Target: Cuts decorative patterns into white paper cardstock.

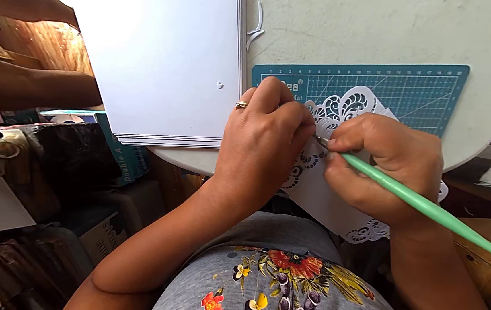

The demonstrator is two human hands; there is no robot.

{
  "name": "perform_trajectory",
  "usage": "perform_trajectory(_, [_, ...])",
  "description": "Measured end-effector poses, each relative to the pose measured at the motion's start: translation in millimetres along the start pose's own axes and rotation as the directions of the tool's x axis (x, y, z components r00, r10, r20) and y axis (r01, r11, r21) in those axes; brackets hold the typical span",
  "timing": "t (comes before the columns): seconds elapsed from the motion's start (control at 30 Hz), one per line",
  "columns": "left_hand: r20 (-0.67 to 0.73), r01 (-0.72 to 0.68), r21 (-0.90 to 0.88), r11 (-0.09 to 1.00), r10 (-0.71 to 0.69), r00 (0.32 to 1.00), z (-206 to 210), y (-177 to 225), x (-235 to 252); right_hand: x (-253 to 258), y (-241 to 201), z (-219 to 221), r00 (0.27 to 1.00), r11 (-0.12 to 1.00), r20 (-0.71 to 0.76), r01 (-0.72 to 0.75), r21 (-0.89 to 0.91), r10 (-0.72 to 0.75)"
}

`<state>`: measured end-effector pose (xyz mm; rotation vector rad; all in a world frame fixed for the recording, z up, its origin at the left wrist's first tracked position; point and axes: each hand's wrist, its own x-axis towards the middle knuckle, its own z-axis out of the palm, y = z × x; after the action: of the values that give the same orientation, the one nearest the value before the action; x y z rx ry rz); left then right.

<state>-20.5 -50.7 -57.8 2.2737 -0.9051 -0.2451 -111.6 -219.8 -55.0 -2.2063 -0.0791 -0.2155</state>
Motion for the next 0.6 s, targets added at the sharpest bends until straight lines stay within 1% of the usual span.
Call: perform_trajectory(0.6, [0.022,0.012,0.005,1.000,-0.012,1.000,-2.8,0.1,2.3,2.4,1.1,-3.1,1.000,1.000,0.029,0.007,0.002,-0.007])
